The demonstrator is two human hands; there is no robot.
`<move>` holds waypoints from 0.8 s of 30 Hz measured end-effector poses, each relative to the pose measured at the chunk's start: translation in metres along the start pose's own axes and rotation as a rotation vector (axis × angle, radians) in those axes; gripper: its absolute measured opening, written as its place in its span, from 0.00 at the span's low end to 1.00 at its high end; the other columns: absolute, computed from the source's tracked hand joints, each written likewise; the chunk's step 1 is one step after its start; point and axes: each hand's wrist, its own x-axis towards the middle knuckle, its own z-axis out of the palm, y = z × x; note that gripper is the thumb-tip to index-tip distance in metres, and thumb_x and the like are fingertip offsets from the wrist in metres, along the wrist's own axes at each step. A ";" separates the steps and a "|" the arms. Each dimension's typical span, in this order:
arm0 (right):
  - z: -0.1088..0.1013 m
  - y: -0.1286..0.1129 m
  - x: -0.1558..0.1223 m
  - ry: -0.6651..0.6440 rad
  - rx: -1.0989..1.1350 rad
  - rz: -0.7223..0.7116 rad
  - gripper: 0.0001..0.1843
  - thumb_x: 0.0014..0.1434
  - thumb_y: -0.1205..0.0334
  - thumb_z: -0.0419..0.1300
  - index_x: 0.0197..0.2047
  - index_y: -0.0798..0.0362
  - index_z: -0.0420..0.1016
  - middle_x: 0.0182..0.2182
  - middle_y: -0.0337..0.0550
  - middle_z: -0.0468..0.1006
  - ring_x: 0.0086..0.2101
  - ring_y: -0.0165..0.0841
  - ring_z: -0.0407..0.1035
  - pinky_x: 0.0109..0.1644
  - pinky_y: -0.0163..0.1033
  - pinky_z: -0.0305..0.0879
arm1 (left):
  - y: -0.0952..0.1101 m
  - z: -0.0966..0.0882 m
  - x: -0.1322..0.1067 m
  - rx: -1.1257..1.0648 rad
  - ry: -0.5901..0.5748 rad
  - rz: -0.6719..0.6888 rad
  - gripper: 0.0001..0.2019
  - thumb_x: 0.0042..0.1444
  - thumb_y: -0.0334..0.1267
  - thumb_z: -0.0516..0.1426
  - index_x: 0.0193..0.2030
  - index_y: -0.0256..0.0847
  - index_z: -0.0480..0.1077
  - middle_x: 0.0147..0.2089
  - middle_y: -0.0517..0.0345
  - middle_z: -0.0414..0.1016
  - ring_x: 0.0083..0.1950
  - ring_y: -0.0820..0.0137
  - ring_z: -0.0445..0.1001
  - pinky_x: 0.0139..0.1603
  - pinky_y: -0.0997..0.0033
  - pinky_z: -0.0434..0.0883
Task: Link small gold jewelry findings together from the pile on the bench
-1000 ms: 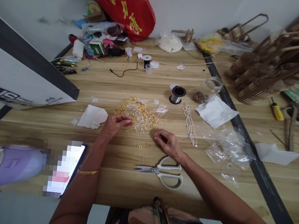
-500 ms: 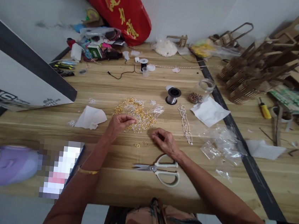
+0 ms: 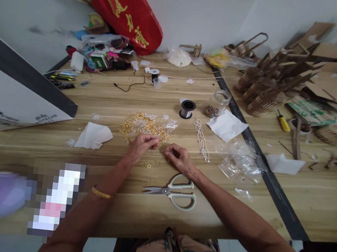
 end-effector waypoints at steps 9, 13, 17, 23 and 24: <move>0.000 -0.004 0.000 0.010 0.065 0.044 0.10 0.58 0.56 0.57 0.33 0.55 0.68 0.20 0.35 0.67 0.20 0.25 0.58 0.24 0.30 0.55 | -0.004 0.008 -0.004 -0.023 -0.012 -0.009 0.14 0.45 0.41 0.63 0.37 0.35 0.77 0.31 0.55 0.80 0.33 0.69 0.76 0.39 0.68 0.72; 0.000 0.000 0.001 0.015 0.082 0.047 0.10 0.58 0.56 0.57 0.34 0.55 0.68 0.21 0.35 0.67 0.21 0.25 0.59 0.24 0.30 0.55 | 0.000 0.009 -0.006 -0.007 -0.024 -0.009 0.14 0.44 0.41 0.64 0.36 0.35 0.77 0.31 0.54 0.80 0.34 0.67 0.77 0.40 0.67 0.73; 0.000 0.004 0.001 0.038 0.046 0.031 0.10 0.59 0.56 0.57 0.35 0.55 0.68 0.22 0.35 0.67 0.22 0.26 0.59 0.25 0.31 0.55 | -0.003 0.009 -0.008 -0.010 -0.033 0.020 0.14 0.43 0.41 0.64 0.36 0.35 0.77 0.32 0.53 0.81 0.35 0.66 0.78 0.42 0.66 0.74; 0.000 0.002 0.001 0.039 0.040 0.039 0.12 0.59 0.54 0.57 0.34 0.55 0.68 0.21 0.35 0.67 0.22 0.26 0.59 0.24 0.31 0.54 | -0.009 0.010 -0.010 0.016 -0.027 0.072 0.14 0.44 0.39 0.64 0.37 0.34 0.75 0.34 0.51 0.81 0.35 0.66 0.79 0.40 0.69 0.74; 0.000 0.002 0.001 0.038 0.043 0.041 0.12 0.59 0.54 0.57 0.34 0.55 0.68 0.21 0.35 0.67 0.21 0.26 0.59 0.24 0.31 0.54 | -0.010 0.010 -0.010 0.020 -0.022 0.084 0.14 0.45 0.39 0.64 0.37 0.33 0.75 0.34 0.50 0.81 0.35 0.66 0.79 0.40 0.69 0.74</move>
